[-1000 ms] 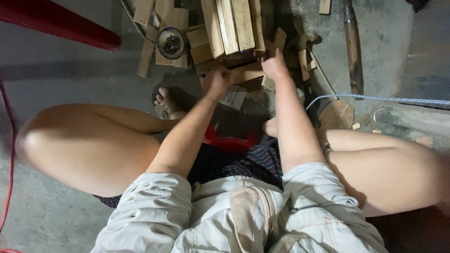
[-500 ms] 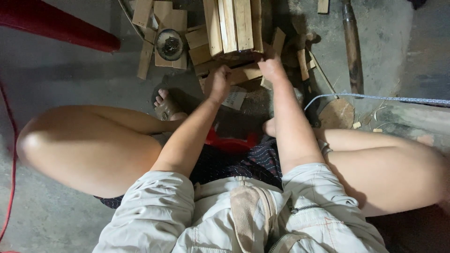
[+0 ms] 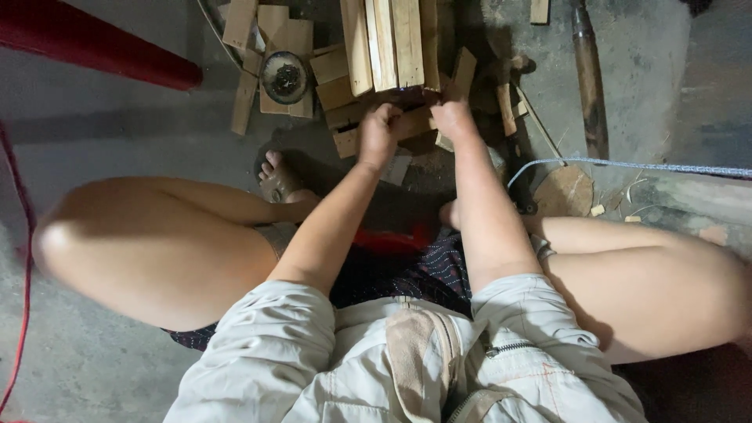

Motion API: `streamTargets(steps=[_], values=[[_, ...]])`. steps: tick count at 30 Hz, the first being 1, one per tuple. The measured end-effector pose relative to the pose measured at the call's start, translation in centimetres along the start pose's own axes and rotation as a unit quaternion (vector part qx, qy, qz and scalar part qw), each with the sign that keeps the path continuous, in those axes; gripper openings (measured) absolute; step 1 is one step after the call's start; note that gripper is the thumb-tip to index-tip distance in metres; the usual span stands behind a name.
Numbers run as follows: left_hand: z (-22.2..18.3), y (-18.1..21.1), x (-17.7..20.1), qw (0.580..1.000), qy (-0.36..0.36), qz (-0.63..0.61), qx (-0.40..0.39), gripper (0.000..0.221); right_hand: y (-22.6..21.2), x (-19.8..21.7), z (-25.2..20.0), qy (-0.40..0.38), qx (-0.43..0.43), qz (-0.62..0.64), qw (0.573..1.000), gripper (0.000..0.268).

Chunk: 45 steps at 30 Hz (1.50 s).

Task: The person assembles wooden slats into a structure using a hammer and tape.

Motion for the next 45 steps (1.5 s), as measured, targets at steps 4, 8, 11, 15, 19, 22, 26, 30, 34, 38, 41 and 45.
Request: streamTargets(steps=[4,8,11,15,19,22,26,30,34,38,41,45], values=[[4.3,-7.9,-3.9,0.983,0.043,-0.145,0.100,0.037,-3.5,2.3,-2.9,-0.020,-0.003,-0.024,1.000,0.049],[7.6,-12.1,-6.4,0.997,0.061,0.023,0.047,0.031,-4.8,3.1,-4.3,-0.049,0.028,-0.055,0.997,0.058],[12.3,-19.0,-11.0,0.986,0.099,0.133,-0.018,0.028,-6.0,4.4,-5.8,-0.064,0.026,-0.047,0.997,0.060],[9.6,-16.5,-10.1,0.961,0.188,0.130,-0.154,0.026,-11.1,9.3,-9.5,-0.047,0.021,0.075,0.996,0.056],[10.2,-18.4,-11.7,0.962,0.245,0.021,-0.121,0.024,-9.0,6.7,-7.5,-0.063,0.030,-0.025,0.997,0.055],[12.1,-21.8,-13.8,0.962,0.251,-0.027,-0.101,0.025,-13.9,10.9,-10.4,-0.068,-0.007,0.010,0.998,0.062],[12.7,-21.2,-13.8,0.971,0.206,0.016,-0.121,0.027,-9.3,6.5,-6.6,-0.022,0.057,0.057,0.997,0.049],[12.9,-21.8,-15.4,0.899,0.201,0.343,-0.184,0.021,-14.2,10.5,-9.8,0.004,0.101,0.151,0.983,0.044],[13.6,-21.7,-11.4,0.936,0.190,0.292,-0.044,0.037,-9.2,6.8,-7.1,-0.004,0.024,0.069,0.997,0.040],[12.1,-19.6,-13.2,0.965,0.203,0.068,-0.151,0.028,-11.8,9.0,-8.7,-0.010,0.072,0.106,0.992,0.047],[12.7,-20.6,-13.5,0.966,0.204,0.006,-0.160,0.027,-6.5,5.3,-6.1,-0.017,0.039,0.041,0.998,0.046],[7.5,-14.1,-6.4,0.976,0.170,0.087,-0.105,0.041,-3.9,3.9,-5.4,-0.038,0.001,-0.044,0.998,0.049]])
Point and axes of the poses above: each hand's wrist, its own z-axis towards the middle knuckle, its own x-axis out of the back of the hand, y = z × x, the point moved 9 cm from there along z, towards the middle knuckle, and after that the axes turned 15 degrees about y, right-handed, at the moved point
